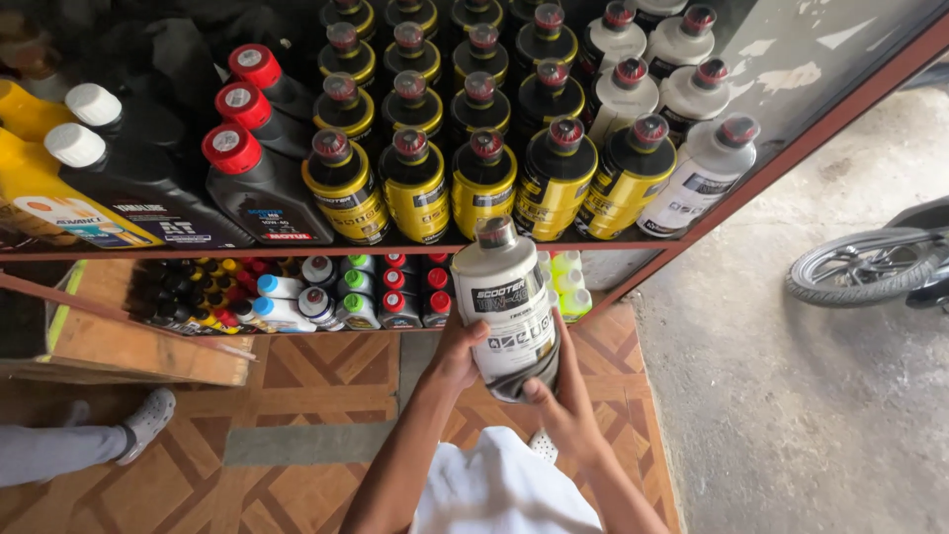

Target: Wiping dust off motor oil bottles and organizing them on a shelf.

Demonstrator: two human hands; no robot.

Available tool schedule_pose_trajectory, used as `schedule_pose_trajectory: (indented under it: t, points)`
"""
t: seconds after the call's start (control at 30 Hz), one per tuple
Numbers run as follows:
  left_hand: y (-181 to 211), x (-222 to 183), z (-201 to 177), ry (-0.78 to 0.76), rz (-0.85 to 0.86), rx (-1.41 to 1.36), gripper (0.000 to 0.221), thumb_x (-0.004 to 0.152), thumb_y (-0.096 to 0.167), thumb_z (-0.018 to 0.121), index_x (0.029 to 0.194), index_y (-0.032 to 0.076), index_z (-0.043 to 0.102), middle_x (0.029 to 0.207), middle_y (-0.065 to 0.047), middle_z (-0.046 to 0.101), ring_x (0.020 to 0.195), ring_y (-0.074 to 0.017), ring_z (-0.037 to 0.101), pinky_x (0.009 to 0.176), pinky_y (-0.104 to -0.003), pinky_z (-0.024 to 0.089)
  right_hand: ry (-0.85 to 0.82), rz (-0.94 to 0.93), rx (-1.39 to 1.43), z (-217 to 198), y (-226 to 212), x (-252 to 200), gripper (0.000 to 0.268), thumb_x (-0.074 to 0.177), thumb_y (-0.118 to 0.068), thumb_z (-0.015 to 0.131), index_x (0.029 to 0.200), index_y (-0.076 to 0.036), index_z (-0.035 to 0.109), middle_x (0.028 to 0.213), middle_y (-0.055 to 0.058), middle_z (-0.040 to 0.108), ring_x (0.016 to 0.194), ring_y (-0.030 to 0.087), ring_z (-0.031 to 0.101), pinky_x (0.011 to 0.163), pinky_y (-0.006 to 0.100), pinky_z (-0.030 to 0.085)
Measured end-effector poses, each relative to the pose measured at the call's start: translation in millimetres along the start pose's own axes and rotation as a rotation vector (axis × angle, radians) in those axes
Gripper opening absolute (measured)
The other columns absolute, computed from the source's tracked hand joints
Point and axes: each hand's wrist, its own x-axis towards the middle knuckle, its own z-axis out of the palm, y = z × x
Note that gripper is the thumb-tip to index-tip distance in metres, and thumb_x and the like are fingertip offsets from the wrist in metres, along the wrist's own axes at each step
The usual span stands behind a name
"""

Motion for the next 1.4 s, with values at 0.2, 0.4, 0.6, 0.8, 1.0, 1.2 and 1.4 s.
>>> schedule_pose_trajectory:
  t: [0.2,0.4,0.6,0.8,1.0,1.2,1.4]
  points:
    - [-8.6,12.7,4.1,-0.156,0.026,0.119,0.106,0.063,0.030,0.098,0.149,0.003,0.041,0.125,-0.017,0.067,0.110,-0.0327,0.066,0.095,-0.051,0.055,-0.032,-0.070,0.060,-27.7,34.1,-2.3,0.105,0.088,-0.040,0.078,0.164,-0.005,0.014,0.163,0.018,0.036,0.148,0.033,0.041,0.120,0.049,0.038]
    - [41.9,-1.2,102.7,-0.159,0.281,0.682,0.088,0.087,0.021,0.068,0.161,0.005,0.022,0.152,-0.017,0.043,0.138,-0.0311,0.047,0.115,-0.047,0.038,0.109,-0.176,0.205,-29.1,62.6,-5.6,0.096,0.091,-0.038,0.077,0.162,-0.004,0.021,0.154,0.018,0.047,0.137,0.031,0.052,0.115,0.047,0.046]
    - [48.9,-15.0,139.0,-0.026,0.281,0.792,0.086,0.082,0.027,0.078,0.151,0.002,0.033,0.135,-0.018,0.060,0.116,-0.0270,0.066,0.097,-0.038,0.054,0.162,-0.234,-0.110,-6.2,35.2,-0.6,0.099,0.094,-0.042,0.068,0.163,-0.003,0.010,0.162,0.020,0.033,0.144,0.033,0.043,0.117,0.044,0.039]
    - [33.9,-19.9,108.5,0.083,0.175,0.787,0.095,0.076,0.028,0.079,0.154,0.003,0.030,0.137,-0.019,0.059,0.117,-0.0288,0.066,0.098,-0.040,0.055,0.034,-0.194,-0.415,-13.6,-6.9,11.6,0.094,0.102,-0.049,0.047,0.161,0.003,-0.004,0.169,0.029,0.013,0.156,0.040,0.022,0.125,0.052,0.023]
    - [17.3,-26.2,109.3,0.126,0.072,0.720,0.103,0.071,0.029,0.089,0.158,0.011,0.037,0.139,-0.018,0.060,0.134,-0.0284,0.056,0.114,-0.049,0.040,0.055,-0.436,-0.483,-31.4,-48.9,71.7,0.074,0.108,-0.033,0.041,0.164,0.005,0.009,0.169,0.027,0.021,0.155,0.044,0.021,0.124,0.057,0.021]
    - [-4.3,-21.4,50.0,0.052,0.094,0.292,0.087,0.086,0.034,0.078,0.154,0.003,0.034,0.138,-0.020,0.058,0.119,-0.0299,0.061,0.098,-0.043,0.052,-0.049,-0.445,-0.941,-16.5,-15.4,24.0,0.073,0.108,-0.029,0.045,0.165,-0.003,0.006,0.174,0.021,0.002,0.163,0.036,0.007,0.135,0.050,0.015]
    - [-0.6,-17.5,27.9,0.054,0.045,0.223,0.088,0.077,0.033,0.085,0.150,0.006,0.044,0.131,-0.015,0.064,0.113,-0.0264,0.063,0.096,-0.044,0.050,-0.075,0.209,-0.069,-25.4,32.3,-19.7,0.093,0.093,-0.070,0.044,0.158,-0.007,0.024,0.147,0.021,0.054,0.128,0.038,0.063,0.100,0.057,0.059]
